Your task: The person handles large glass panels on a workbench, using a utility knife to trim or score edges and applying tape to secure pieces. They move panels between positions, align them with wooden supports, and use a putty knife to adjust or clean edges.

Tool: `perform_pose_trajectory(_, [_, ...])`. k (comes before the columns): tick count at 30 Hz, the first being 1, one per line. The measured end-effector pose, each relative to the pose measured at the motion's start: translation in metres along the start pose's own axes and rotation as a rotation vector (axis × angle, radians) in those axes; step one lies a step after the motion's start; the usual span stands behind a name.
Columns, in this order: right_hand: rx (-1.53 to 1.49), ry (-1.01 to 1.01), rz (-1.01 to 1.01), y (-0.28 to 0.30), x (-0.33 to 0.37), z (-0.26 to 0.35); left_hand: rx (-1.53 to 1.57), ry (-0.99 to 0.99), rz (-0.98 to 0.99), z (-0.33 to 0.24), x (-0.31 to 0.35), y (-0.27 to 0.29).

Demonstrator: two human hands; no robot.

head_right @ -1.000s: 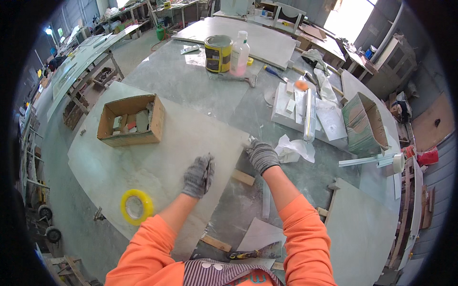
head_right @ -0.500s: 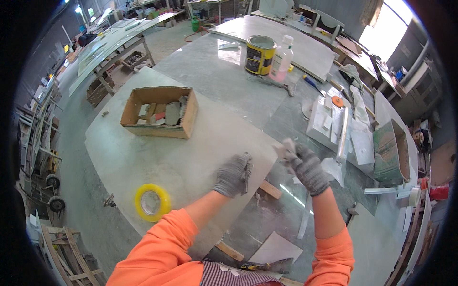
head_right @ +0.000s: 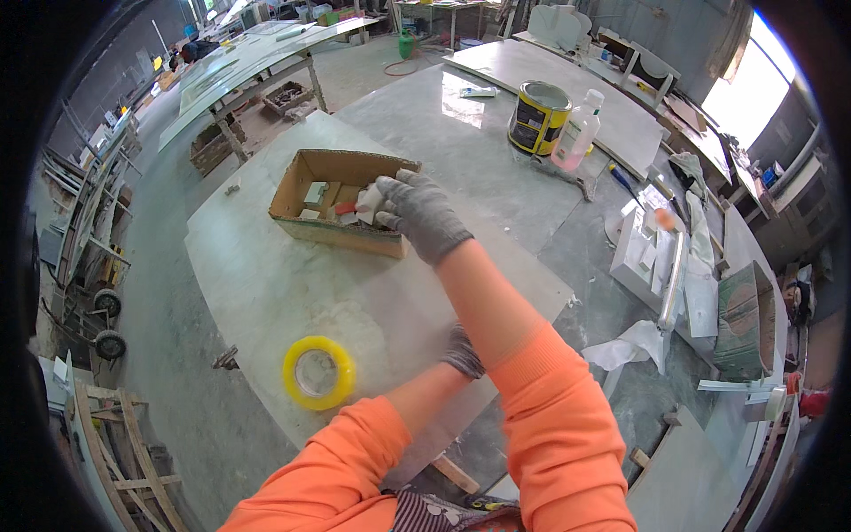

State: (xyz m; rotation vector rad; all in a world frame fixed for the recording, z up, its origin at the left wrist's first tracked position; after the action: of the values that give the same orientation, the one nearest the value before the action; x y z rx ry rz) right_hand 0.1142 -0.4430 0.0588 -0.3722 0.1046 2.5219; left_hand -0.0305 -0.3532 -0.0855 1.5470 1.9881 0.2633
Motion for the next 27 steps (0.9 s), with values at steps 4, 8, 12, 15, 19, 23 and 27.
perform_pose_trajectory(4, [-0.211, -0.149, -0.265, 0.041, 0.072, 0.004, -0.345, -0.007, 0.248, -0.006, -0.006, -0.007])
perform_pose_trajectory(8, [-0.14, -0.334, -0.471, 0.09, 0.17, 0.015, -0.215, -0.023, 0.057, -0.019, -0.01, 0.012])
perform_pose_trajectory(12, [0.205, -0.466, -0.465, 0.11, 0.237, 0.009, -0.144, 0.046, 0.138, -0.022, -0.014, 0.007])
perform_pose_trajectory(15, [0.137, -0.397, -0.236, 0.084, 0.263, 0.0, -0.368, 0.002, 0.385, -0.038, -0.022, -0.01])
perform_pose_trajectory(19, [-0.228, -0.355, -0.439, 0.1, 0.294, -0.01, -0.494, 0.059, 0.685, -0.054, -0.022, -0.027])
perform_pose_trajectory(23, [-0.134, -0.677, -0.568, 0.107, 0.338, -0.036, -0.359, -0.335, 0.441, -0.097, -0.044, 0.01])
perform_pose_trajectory(27, [-0.299, -0.553, -0.664, 0.097, 0.358, -0.032, -1.092, -0.501, -0.18, -0.081, -0.122, 0.124])
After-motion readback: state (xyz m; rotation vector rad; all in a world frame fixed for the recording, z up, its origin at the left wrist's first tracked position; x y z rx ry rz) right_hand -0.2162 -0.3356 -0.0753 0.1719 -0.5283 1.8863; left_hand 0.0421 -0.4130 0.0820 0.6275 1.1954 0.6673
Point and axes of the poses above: each hand's wrist, its own x-axis away from the middle knuckle, its own y-axis out of the back of the hand, z = x × y, the point moved 9 cm from there along -x, towards the middle knuckle, and after that the axes turned 7 degrees about -x, right-handed, at the moved point
